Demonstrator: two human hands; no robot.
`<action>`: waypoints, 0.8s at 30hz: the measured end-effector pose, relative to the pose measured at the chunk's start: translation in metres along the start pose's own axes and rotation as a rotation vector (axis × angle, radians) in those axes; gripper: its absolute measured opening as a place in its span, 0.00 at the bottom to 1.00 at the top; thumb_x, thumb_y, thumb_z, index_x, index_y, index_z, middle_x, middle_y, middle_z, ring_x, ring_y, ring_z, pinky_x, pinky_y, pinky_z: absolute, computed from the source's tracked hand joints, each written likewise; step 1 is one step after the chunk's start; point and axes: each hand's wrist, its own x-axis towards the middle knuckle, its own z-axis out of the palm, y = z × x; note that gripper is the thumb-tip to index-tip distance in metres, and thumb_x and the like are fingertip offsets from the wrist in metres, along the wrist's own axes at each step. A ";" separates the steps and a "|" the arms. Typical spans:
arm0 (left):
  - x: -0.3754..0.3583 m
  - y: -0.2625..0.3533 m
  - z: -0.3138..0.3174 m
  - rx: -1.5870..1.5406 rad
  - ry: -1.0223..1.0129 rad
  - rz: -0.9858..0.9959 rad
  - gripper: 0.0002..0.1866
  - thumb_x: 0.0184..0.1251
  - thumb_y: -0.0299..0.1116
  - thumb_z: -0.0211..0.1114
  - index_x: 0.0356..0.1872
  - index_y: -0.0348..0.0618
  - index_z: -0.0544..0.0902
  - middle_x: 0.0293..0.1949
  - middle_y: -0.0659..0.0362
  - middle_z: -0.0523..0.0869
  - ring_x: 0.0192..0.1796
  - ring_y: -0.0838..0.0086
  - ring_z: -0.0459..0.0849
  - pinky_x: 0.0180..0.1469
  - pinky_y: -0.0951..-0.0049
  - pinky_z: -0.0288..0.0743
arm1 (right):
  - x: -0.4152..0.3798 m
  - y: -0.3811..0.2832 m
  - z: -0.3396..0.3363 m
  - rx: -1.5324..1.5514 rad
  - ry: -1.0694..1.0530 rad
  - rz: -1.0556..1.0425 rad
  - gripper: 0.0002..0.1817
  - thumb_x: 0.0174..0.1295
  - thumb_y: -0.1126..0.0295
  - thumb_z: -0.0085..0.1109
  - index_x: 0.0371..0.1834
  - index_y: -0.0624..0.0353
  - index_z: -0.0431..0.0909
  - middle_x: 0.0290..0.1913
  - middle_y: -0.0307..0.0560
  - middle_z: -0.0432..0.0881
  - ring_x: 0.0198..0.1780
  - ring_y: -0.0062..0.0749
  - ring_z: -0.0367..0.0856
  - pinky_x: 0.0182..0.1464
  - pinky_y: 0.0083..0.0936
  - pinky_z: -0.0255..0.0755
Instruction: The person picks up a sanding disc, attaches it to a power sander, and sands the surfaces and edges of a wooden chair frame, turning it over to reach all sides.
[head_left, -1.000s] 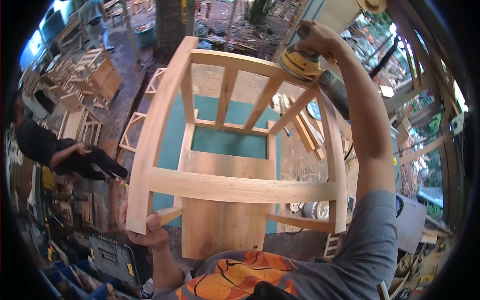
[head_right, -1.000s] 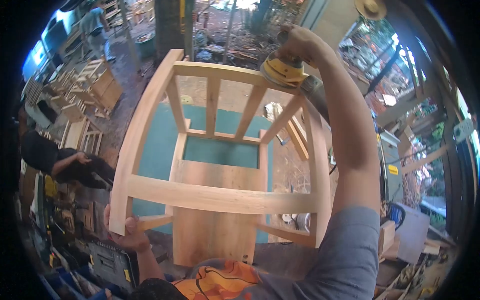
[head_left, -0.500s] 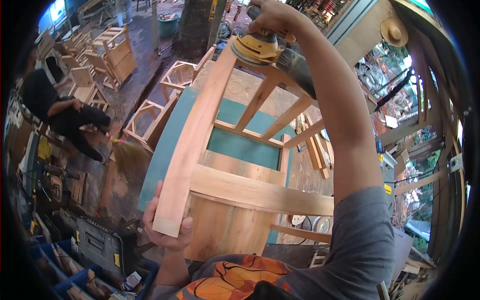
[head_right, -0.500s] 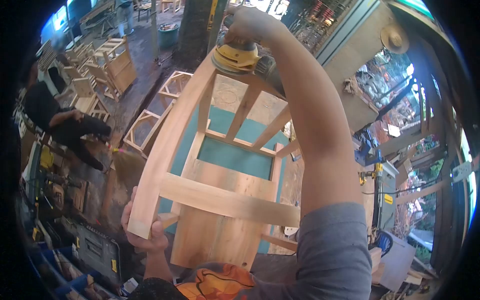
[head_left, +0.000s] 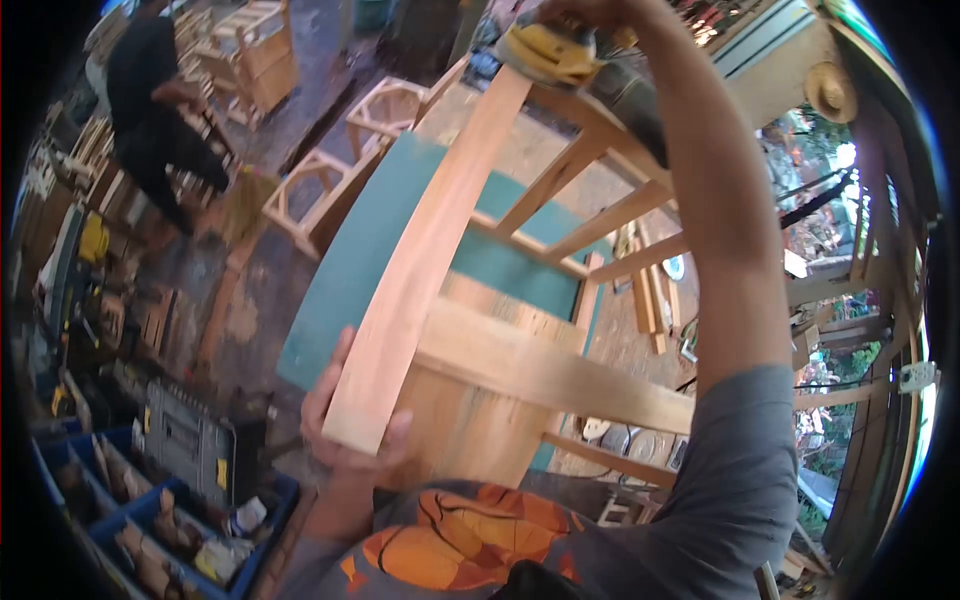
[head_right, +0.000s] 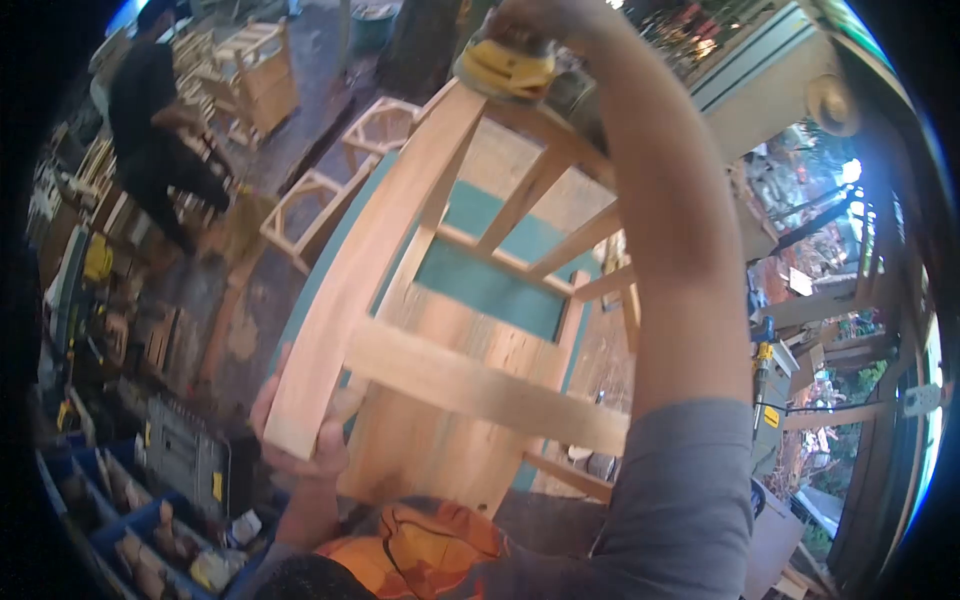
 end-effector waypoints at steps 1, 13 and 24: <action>0.001 0.000 -0.002 -0.019 -0.025 -0.029 0.39 0.68 0.47 0.74 0.66 0.27 0.66 0.63 0.25 0.78 0.64 0.38 0.83 0.61 0.50 0.85 | 0.019 0.009 0.000 -0.229 0.064 -0.158 0.38 0.49 0.67 0.75 0.68 0.59 0.75 0.55 0.57 0.85 0.59 0.45 0.82 0.60 0.34 0.78; 0.012 0.007 0.009 -0.232 0.108 -0.048 0.34 0.64 0.29 0.78 0.65 0.28 0.70 0.65 0.31 0.80 0.66 0.51 0.84 0.64 0.60 0.82 | -0.101 -0.065 0.047 -0.560 0.110 -0.401 0.47 0.48 0.50 0.79 0.71 0.63 0.74 0.66 0.64 0.81 0.68 0.54 0.79 0.69 0.41 0.73; 0.014 0.032 0.000 -0.182 0.099 -0.237 0.32 0.62 0.28 0.80 0.64 0.27 0.76 0.56 0.44 0.89 0.56 0.67 0.90 0.60 0.68 0.83 | -0.219 -0.113 0.090 -0.547 0.073 -0.674 0.34 0.52 0.56 0.68 0.62 0.62 0.78 0.56 0.64 0.85 0.60 0.57 0.83 0.63 0.46 0.78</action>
